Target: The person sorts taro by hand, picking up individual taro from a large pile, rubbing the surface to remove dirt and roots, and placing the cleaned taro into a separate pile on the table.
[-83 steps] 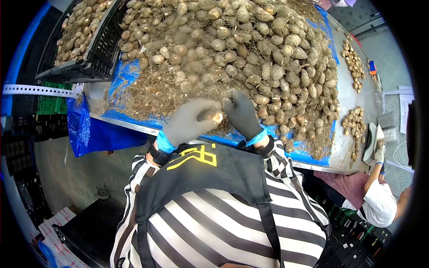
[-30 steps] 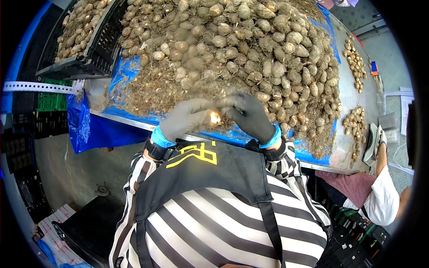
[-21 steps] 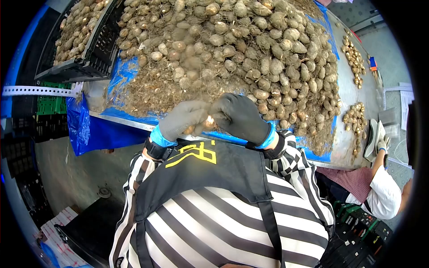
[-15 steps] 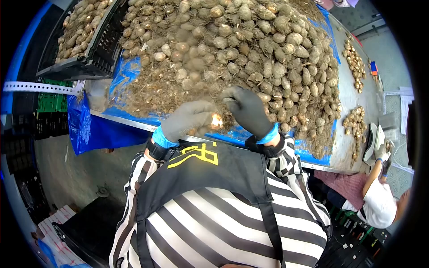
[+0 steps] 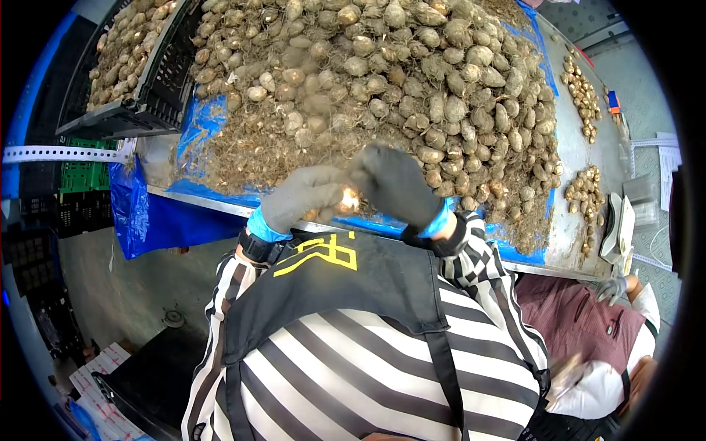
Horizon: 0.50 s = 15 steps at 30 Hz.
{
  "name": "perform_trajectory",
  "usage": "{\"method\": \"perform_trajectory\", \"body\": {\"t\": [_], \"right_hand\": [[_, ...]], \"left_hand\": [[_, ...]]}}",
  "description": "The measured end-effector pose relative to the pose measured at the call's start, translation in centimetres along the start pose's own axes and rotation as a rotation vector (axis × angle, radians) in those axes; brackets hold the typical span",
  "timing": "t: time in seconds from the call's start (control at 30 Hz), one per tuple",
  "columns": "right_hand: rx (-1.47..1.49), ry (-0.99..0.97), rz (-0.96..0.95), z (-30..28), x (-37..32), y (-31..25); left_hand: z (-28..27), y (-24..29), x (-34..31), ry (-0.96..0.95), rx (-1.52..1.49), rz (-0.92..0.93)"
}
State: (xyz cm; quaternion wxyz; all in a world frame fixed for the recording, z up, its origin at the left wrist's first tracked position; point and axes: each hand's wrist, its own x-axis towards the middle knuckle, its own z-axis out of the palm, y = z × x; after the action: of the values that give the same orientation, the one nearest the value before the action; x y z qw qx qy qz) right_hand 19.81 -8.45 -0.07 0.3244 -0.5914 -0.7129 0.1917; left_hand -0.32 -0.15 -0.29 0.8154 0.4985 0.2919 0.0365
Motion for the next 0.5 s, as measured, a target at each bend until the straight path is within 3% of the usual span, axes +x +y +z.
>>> {"method": "perform_trajectory", "body": {"t": [0.07, 0.1, 0.23, 0.33, 0.5], "right_hand": [[-0.081, 0.102, 0.079, 1.2, -0.1, 2.9], [-0.083, 0.026, 0.154, 0.4, -0.4, 3.0], [0.261, -0.023, 0.211, -0.9, -1.9, 1.7], [0.431, -0.057, 0.344, -0.7, -2.5, 0.2], [0.344, 0.07, 0.405, 0.1, -2.4, -0.9]], "left_hand": [[0.5, 0.7, 0.0, 0.011, 0.037, 0.02], [0.5, 0.9, 0.1, 0.02, 0.055, 0.038], [0.3, 0.1, 0.1, 0.116, -0.049, 0.054], [0.5, 0.7, 0.2, 0.073, -0.079, 0.071], [0.7, 0.5, 0.5, 0.194, 0.057, 0.087]]}}
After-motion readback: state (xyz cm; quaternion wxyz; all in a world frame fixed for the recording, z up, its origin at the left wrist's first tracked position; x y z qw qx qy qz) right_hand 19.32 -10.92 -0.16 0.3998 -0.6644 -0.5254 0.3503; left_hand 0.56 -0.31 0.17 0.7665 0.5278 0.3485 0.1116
